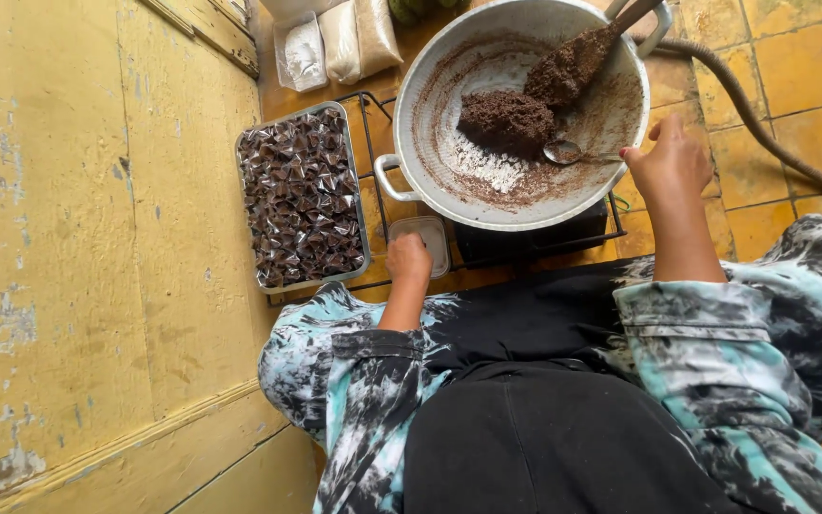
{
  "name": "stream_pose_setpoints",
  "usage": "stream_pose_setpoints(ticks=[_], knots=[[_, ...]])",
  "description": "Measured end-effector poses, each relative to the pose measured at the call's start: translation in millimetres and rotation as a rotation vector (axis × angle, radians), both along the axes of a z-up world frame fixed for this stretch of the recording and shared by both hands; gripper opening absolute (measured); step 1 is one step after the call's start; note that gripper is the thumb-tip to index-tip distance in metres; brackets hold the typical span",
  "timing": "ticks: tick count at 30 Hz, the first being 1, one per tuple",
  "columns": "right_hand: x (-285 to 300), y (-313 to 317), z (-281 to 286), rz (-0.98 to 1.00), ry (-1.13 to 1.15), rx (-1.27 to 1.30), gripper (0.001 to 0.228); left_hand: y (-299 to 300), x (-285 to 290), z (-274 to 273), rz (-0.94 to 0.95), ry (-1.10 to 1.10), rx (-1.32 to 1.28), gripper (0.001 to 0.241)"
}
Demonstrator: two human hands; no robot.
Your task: Scooping a chocolate mixture from a pot, rolling it into small balls, and placing them into paper liners.
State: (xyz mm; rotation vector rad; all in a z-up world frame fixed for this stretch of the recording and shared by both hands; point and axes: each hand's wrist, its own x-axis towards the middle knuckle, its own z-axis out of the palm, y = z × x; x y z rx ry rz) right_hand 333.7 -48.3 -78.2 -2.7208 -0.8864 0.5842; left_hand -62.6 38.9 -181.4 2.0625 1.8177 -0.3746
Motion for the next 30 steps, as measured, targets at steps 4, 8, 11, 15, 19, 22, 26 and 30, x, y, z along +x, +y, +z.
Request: stream_pose_setpoints(ticks=[4, 8, 11, 15, 19, 22, 26, 30], knots=[[-6.9, 7.1, -14.0, -0.024, 0.066, 0.19, 0.017, 1.5, 1.5, 62.3, 0.035, -0.043, -0.043, 0.023], [-38.4, 9.3, 0.2, 0.09, 0.221, 0.507, 0.01, -0.8, 1.0, 148.9, 0.087, -0.2, -0.116, 0.034], [-55.7, 14.1, -12.6, 0.149, 0.285, 0.523, 0.02, 5.0, -21.3, 169.0, 0.132, -0.44, -0.077, 0.028], [-65.0, 14.3, -27.7, 0.385, -0.004, 0.437, 0.016, 17.1, -36.5, 208.0, 0.206, -0.838, -0.042, 0.023], [-68.4, 16.2, -36.7, 0.455, -0.275, 0.414, 0.011, 33.7, -42.0, 226.5, 0.233, -0.982, -0.029, 0.023], [-77.7, 20.8, -49.7, 0.476, -0.332, 0.448, 0.01, 40.4, -43.4, 229.5, 0.252, -1.162, -0.011, 0.021], [-100.2, 27.1, -67.7, 0.656, -0.395, 0.631, 0.016, 33.5, -33.7, 229.5, 0.351, -1.332, 0.07, 0.022], [-117.8, 46.0, -64.0, 0.712, -0.546, 0.728, 0.019, 27.0, -22.3, 235.7, 0.307, -1.342, 0.111, 0.021]])
